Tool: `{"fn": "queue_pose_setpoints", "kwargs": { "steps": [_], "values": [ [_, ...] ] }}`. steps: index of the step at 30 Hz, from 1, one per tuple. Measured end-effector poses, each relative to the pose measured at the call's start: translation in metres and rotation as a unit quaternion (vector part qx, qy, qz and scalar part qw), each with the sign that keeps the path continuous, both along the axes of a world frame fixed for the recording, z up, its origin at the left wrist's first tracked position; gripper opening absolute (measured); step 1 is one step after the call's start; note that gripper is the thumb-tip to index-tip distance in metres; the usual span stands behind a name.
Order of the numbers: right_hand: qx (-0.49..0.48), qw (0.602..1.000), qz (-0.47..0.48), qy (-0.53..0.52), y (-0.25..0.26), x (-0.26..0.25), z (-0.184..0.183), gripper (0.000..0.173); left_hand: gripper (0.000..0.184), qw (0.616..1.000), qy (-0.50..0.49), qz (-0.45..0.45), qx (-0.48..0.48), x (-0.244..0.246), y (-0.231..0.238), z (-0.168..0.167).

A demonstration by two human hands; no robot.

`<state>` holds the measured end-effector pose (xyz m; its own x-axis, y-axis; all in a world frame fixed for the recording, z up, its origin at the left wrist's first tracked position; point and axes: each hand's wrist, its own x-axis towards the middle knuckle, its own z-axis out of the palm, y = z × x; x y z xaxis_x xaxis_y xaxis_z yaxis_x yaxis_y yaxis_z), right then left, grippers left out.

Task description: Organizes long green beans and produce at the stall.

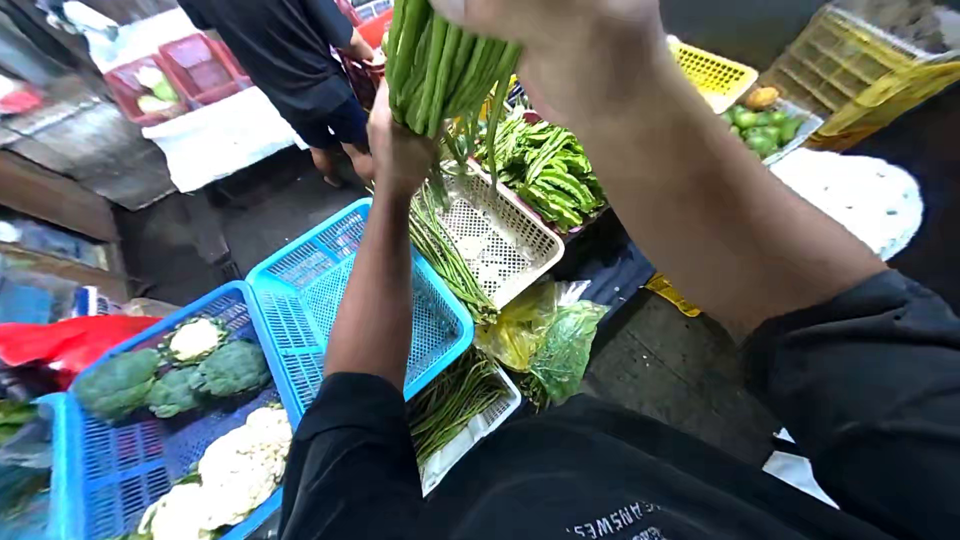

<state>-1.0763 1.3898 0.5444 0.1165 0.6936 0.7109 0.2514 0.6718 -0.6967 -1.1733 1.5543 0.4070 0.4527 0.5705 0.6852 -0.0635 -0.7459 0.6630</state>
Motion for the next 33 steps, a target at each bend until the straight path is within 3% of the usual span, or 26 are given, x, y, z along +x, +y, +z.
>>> {"fn": "queue_pose_setpoints", "kwargs": {
  "steps": [1, 4, 6, 7, 10, 11, 13, 15, 17, 19, 20, 22, 23, 25, 28, 31, 33],
  "values": [
    [0.024, 1.000, -0.002, -0.010, 0.005, -0.003, -0.005, 0.005, 0.059, 1.000, 0.001, 0.011, 0.003, -0.001, 0.012, 0.005],
    [0.056, 0.998, -0.023, 0.003, 0.020, -0.014, -0.037, 0.033, 0.034, 0.999, -0.025, 0.004, -0.029, -0.005, 0.045, 0.007],
    [-0.002, 0.997, 0.014, 0.070, 0.025, -0.017, -0.072, 0.046, 0.031, 0.995, -0.027, -0.017, -0.097, -0.010, 0.062, -0.004],
    [-0.063, 0.991, 0.011, 0.121, 0.022, -0.022, -0.090, 0.044, 0.034, 0.991, -0.008, -0.015, -0.129, -0.010, 0.078, -0.020],
    [-0.225, 0.955, -0.046, 0.187, 0.019, -0.030, -0.149, 0.029, 0.035, 0.975, 0.159, 0.038, -0.149, -0.017, 0.102, -0.094],
    [-0.229, 0.957, -0.049, 0.171, 0.024, -0.027, -0.174, 0.036, 0.035, 0.956, 0.273, 0.032, -0.099, -0.028, 0.099, -0.117],
    [-0.218, 0.960, -0.034, 0.169, 0.031, -0.019, -0.223, 0.049, 0.055, 0.889, 0.457, 0.021, -0.023, -0.042, 0.084, -0.150],
    [-0.229, 0.945, -0.045, 0.230, 0.030, -0.015, -0.245, 0.055, 0.068, 0.868, 0.492, 0.050, -0.043, -0.056, 0.047, -0.151],
    [-0.225, 0.929, -0.074, 0.285, 0.033, -0.009, -0.244, 0.058, 0.053, 0.905, 0.393, 0.108, -0.121, -0.072, -0.011, -0.128],
    [-0.198, 0.924, -0.081, 0.316, 0.037, -0.002, -0.231, 0.057, 0.029, 0.907, 0.254, 0.097, -0.320, -0.077, -0.071, -0.114],
    [-0.177, 0.928, -0.077, 0.318, 0.041, 0.001, -0.222, 0.057, 0.034, 0.870, 0.161, 0.019, -0.467, -0.073, -0.090, -0.114],
    [-0.148, 0.938, -0.058, 0.309, 0.043, 0.002, -0.200, 0.057, 0.078, 0.727, -0.015, -0.148, -0.670, -0.058, -0.104, -0.124],
    [-0.138, 0.943, -0.051, 0.299, 0.040, -0.001, -0.190, 0.056, 0.098, 0.686, -0.074, -0.196, -0.697, -0.047, -0.103, -0.130],
    [-0.121, 0.956, -0.041, 0.265, 0.028, -0.008, -0.174, 0.056, 0.111, 0.687, -0.177, -0.238, -0.663, -0.025, -0.081, -0.135],
    [-0.100, 0.966, -0.045, 0.232, -0.007, -0.017, -0.158, 0.048, 0.091, 0.692, -0.329, -0.226, -0.602, -0.005, -0.032, -0.130],
    [-0.087, 0.981, -0.021, 0.175, -0.051, -0.014, -0.144, 0.042, 0.079, 0.668, -0.345, -0.162, -0.639, -0.002, -0.013, -0.100],
    [-0.058, 0.980, 0.040, 0.186, -0.067, -0.010, -0.144, 0.041, 0.077, 0.686, -0.311, -0.174, -0.634, -0.005, 0.010, -0.094]
  ]
}}
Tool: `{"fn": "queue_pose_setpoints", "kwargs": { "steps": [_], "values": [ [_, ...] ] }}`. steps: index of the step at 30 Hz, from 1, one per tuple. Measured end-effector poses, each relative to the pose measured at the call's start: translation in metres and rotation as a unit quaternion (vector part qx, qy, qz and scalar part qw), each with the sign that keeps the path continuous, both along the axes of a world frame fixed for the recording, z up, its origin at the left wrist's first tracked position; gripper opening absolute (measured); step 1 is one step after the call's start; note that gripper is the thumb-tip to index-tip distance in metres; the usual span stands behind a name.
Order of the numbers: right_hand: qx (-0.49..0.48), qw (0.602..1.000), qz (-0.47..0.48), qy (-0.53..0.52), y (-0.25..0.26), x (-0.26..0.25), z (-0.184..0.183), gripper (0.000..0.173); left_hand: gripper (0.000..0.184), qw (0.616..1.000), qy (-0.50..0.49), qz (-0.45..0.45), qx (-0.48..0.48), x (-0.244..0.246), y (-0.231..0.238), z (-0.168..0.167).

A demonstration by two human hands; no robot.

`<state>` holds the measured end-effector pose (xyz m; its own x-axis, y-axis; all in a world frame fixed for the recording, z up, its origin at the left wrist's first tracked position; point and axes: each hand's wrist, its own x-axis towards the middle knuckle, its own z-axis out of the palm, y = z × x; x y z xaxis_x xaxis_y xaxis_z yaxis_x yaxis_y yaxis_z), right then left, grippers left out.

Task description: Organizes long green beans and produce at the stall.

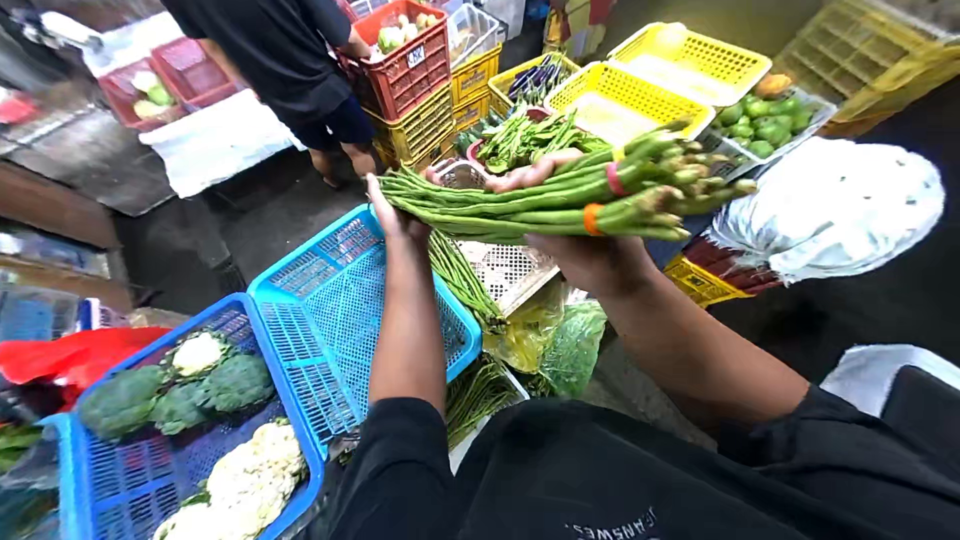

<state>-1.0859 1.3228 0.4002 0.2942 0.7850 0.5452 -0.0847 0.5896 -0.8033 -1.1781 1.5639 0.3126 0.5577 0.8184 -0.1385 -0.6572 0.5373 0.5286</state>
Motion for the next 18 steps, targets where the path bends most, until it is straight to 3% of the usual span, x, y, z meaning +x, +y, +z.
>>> {"fn": "queue_pose_setpoints", "kwargs": {
  "steps": [2, 4, 5, 7, 9, 11, 12, 13, 14, 16, 18],
  "values": [
    [0.025, 0.997, 0.052, 0.043, -0.004, 0.006, -0.010, 0.042, 0.069, 0.998, 0.014, -0.023, 0.056, 0.001, 0.023, 0.011],
    [-0.002, 0.997, 0.058, 0.045, -0.005, 0.003, -0.023, 0.057, 0.064, 0.996, 0.022, -0.020, 0.089, 0.003, 0.051, 0.019],
    [-0.034, 0.997, 0.055, 0.039, -0.006, 0.001, -0.031, 0.061, 0.062, 0.995, 0.025, -0.016, 0.095, 0.004, 0.069, 0.017],
    [-0.177, 0.984, 0.020, 0.012, -0.012, -0.003, -0.054, 0.044, 0.058, 0.993, 0.068, -0.006, 0.099, 0.001, 0.101, 0.004],
    [-0.367, 0.926, -0.039, -0.085, -0.012, -0.005, -0.067, 0.042, 0.054, 0.964, 0.247, 0.017, 0.094, -0.004, 0.111, -0.006],
    [-0.521, 0.827, -0.019, -0.208, -0.001, -0.003, -0.084, 0.037, 0.060, 0.867, 0.480, 0.049, 0.125, -0.008, 0.107, -0.018],
    [-0.522, 0.822, -0.007, -0.229, 0.005, 0.000, -0.104, 0.035, 0.061, 0.814, 0.553, 0.077, 0.159, -0.012, 0.104, -0.023],
    [-0.487, 0.845, -0.001, -0.222, 0.011, 0.003, -0.128, 0.035, 0.064, 0.780, 0.588, 0.094, 0.194, -0.018, 0.098, -0.022],
    [-0.442, 0.875, 0.013, -0.200, 0.017, 0.007, -0.151, 0.043, 0.066, 0.771, 0.590, 0.091, 0.224, -0.026, 0.089, -0.017],
    [-0.405, 0.893, 0.029, -0.193, 0.023, 0.009, -0.180, 0.052, 0.062, 0.795, 0.546, 0.057, 0.259, -0.043, 0.065, -0.007],
    [-0.402, 0.890, 0.038, -0.213, 0.022, 0.011, -0.186, 0.052, 0.056, 0.821, 0.496, 0.024, 0.280, -0.065, 0.035, 0.004]
  ]
}}
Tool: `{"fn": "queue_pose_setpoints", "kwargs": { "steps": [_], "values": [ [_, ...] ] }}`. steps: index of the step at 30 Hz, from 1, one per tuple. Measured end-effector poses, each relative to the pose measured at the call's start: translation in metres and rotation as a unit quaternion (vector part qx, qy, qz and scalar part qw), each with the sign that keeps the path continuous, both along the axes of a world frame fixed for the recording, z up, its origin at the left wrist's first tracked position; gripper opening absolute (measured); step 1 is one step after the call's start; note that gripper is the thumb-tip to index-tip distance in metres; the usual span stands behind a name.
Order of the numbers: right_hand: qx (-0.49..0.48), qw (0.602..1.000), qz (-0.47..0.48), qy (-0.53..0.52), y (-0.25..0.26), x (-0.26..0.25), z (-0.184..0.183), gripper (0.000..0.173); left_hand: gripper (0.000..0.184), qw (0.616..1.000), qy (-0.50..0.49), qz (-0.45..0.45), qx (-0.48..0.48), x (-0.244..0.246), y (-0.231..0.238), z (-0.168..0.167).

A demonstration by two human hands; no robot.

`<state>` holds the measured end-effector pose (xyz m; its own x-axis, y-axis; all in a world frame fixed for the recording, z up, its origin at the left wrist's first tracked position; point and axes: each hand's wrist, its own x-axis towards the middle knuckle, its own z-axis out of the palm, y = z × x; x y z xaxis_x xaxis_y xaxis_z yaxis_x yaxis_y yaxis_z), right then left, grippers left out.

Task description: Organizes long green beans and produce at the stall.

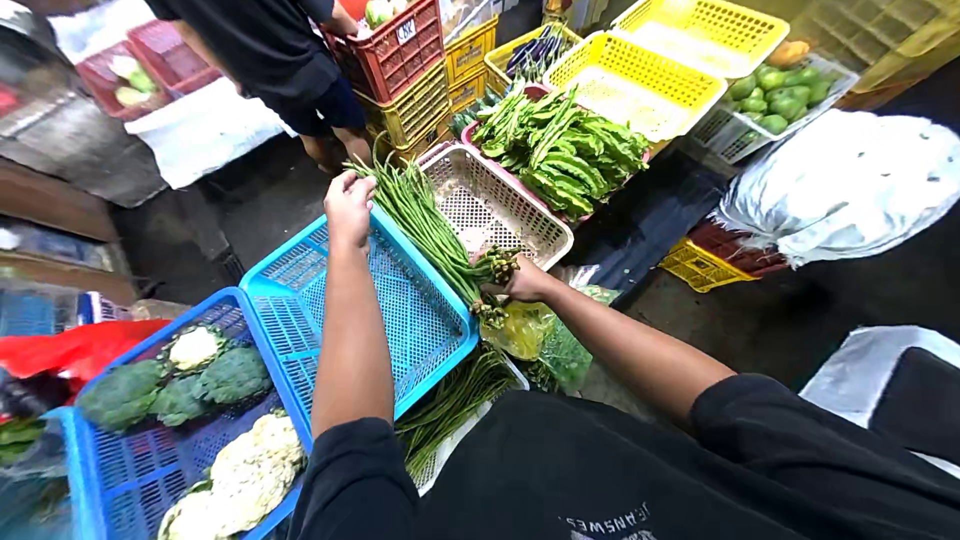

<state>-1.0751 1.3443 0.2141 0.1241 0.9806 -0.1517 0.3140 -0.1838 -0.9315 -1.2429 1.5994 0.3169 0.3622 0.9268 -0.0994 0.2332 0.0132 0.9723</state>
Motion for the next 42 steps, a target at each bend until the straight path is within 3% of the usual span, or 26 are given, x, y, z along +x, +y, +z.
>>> {"fn": "queue_pose_setpoints", "kwargs": {
  "steps": [4, 7, 10, 13, 16, 18, 20, 23, 27, 30, 32, 34, 36, 38, 42],
  "values": [
    [0.005, 0.999, 0.034, -0.021, -0.008, 0.007, -0.008, 0.052, 0.043, 0.997, -0.017, -0.067, 0.027, -0.059, -0.071, 0.011],
    [0.031, 0.990, 0.095, -0.095, -0.014, 0.015, -0.013, 0.062, 0.038, 0.989, -0.004, -0.139, 0.049, -0.095, -0.147, 0.008],
    [0.043, 0.984, 0.115, -0.130, -0.032, 0.021, -0.009, 0.085, 0.038, 0.984, 0.028, -0.166, 0.049, -0.095, -0.219, -0.022],
    [0.028, 0.979, 0.117, -0.164, -0.049, 0.018, -0.010, 0.091, 0.056, 0.968, 0.138, -0.131, 0.165, -0.071, -0.275, -0.047],
    [0.031, 0.972, 0.110, -0.207, -0.052, 0.014, -0.012, 0.089, 0.066, 0.929, 0.247, -0.118, 0.251, -0.033, -0.294, -0.066],
    [0.029, 0.970, 0.114, -0.213, -0.050, 0.016, -0.014, 0.090, 0.060, 0.910, 0.264, -0.126, 0.292, -0.016, -0.298, -0.079],
    [0.063, 0.971, 0.100, -0.206, -0.047, 0.019, -0.016, 0.091, 0.056, 0.910, 0.253, -0.113, 0.308, -0.008, -0.303, -0.077],
    [0.085, 0.974, 0.088, -0.193, -0.042, 0.018, -0.027, 0.077, 0.054, 0.921, 0.242, -0.062, 0.298, -0.019, -0.322, -0.064],
    [0.013, 0.972, 0.093, -0.214, -0.030, 0.009, -0.028, 0.071, 0.047, 0.949, 0.252, -0.071, 0.175, -0.066, -0.372, -0.075],
    [0.030, 0.979, 0.107, -0.170, -0.046, 0.014, -0.018, 0.093, 0.042, 0.958, 0.267, -0.107, 0.021, -0.115, -0.405, -0.123],
    [0.038, 0.989, 0.082, -0.113, -0.067, 0.011, -0.002, 0.107, 0.041, 0.959, 0.263, -0.087, -0.055, -0.150, -0.424, -0.148],
    [0.066, 0.993, 0.035, -0.089, -0.085, 0.008, 0.005, 0.110, 0.040, 0.959, 0.255, -0.055, -0.112, -0.179, -0.438, -0.167],
    [0.104, 0.990, -0.009, -0.094, -0.094, 0.002, 0.006, 0.103, 0.041, 0.949, 0.270, -0.050, -0.156, -0.203, -0.439, -0.185],
    [0.133, 0.983, -0.040, -0.119, -0.090, -0.014, 0.005, 0.086, 0.047, 0.917, 0.335, -0.100, -0.191, -0.229, -0.427, -0.200],
    [0.155, 0.948, -0.082, -0.265, -0.069, -0.052, -0.012, 0.058, 0.049, 0.869, 0.405, -0.198, -0.201, -0.280, -0.402, -0.216]
  ]
}}
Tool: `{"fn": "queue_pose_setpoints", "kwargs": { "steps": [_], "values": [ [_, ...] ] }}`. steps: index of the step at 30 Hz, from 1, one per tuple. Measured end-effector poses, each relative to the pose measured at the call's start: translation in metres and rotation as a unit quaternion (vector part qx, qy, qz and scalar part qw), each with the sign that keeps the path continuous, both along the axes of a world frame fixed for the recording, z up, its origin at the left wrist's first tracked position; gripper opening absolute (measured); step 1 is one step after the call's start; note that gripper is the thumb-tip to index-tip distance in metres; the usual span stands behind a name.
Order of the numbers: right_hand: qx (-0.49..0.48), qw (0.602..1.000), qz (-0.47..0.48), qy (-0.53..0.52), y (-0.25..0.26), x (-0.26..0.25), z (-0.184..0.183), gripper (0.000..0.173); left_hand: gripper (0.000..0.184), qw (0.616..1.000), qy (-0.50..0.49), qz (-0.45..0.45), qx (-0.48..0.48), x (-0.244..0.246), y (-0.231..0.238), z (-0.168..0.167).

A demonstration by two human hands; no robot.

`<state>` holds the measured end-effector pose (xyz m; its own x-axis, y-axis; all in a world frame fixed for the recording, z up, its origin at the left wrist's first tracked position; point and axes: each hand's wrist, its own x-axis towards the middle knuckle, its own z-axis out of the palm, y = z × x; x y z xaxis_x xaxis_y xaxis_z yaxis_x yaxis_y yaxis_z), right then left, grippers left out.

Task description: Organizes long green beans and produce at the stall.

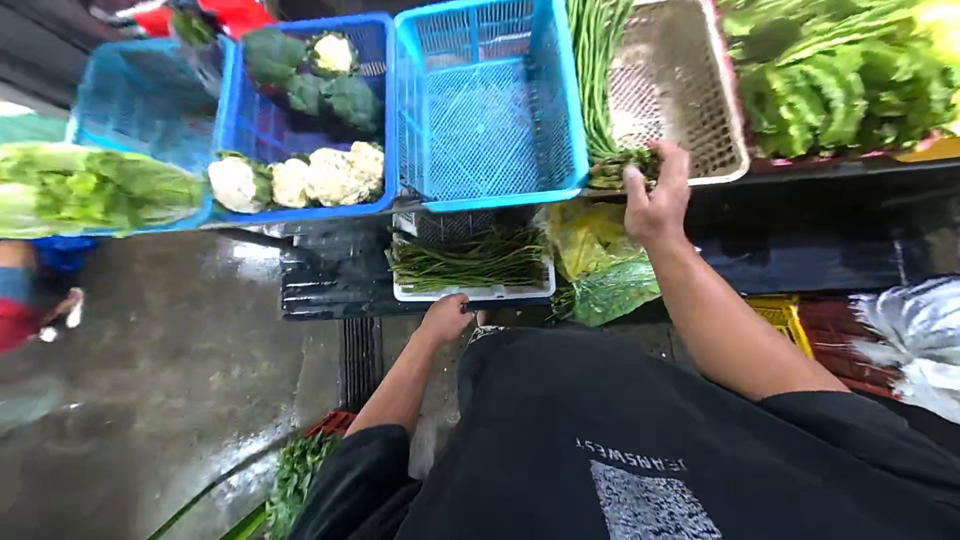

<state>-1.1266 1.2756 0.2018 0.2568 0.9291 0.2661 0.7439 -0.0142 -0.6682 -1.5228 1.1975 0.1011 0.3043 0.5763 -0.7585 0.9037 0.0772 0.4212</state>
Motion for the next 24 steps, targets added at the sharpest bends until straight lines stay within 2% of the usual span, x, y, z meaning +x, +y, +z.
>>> {"fn": "queue_pose_setpoints", "kwargs": {
  "steps": [3, 7, 10, 13, 16, 20, 22, 24],
  "values": [
    [0.017, 0.998, -0.051, -0.030, 0.014, -0.011, -0.007, 0.050, 0.046, 0.998, 0.027, -0.042, 0.042, -0.027, 0.025, -0.006],
    [-0.027, 0.996, -0.080, -0.005, 0.013, -0.017, 0.003, 0.059, 0.043, 0.985, 0.058, -0.072, 0.143, -0.059, 0.061, -0.009],
    [-0.041, 0.993, -0.078, 0.082, 0.002, -0.002, 0.016, 0.077, 0.044, 0.974, 0.072, -0.060, 0.206, -0.079, 0.103, -0.011],
    [-0.014, 0.979, -0.090, 0.181, -0.014, 0.013, 0.014, 0.077, 0.047, 0.957, 0.096, -0.107, 0.251, -0.093, 0.140, -0.037],
    [-0.006, 0.974, -0.111, 0.197, -0.029, 0.020, 0.015, 0.078, 0.063, 0.951, 0.141, -0.196, 0.192, -0.088, 0.166, -0.065],
    [-0.035, 0.976, -0.168, 0.137, -0.066, 0.030, 0.029, 0.083, 0.072, 0.941, 0.234, -0.223, 0.097, -0.071, 0.185, -0.076],
    [-0.088, 0.965, -0.222, 0.107, -0.102, 0.038, 0.029, 0.072, 0.070, 0.928, 0.274, -0.246, 0.059, -0.065, 0.187, -0.090],
    [-0.145, 0.945, -0.276, 0.102, -0.142, 0.042, 0.018, 0.059, 0.060, 0.907, 0.304, -0.290, 0.036, -0.061, 0.188, -0.103]
  ]
}}
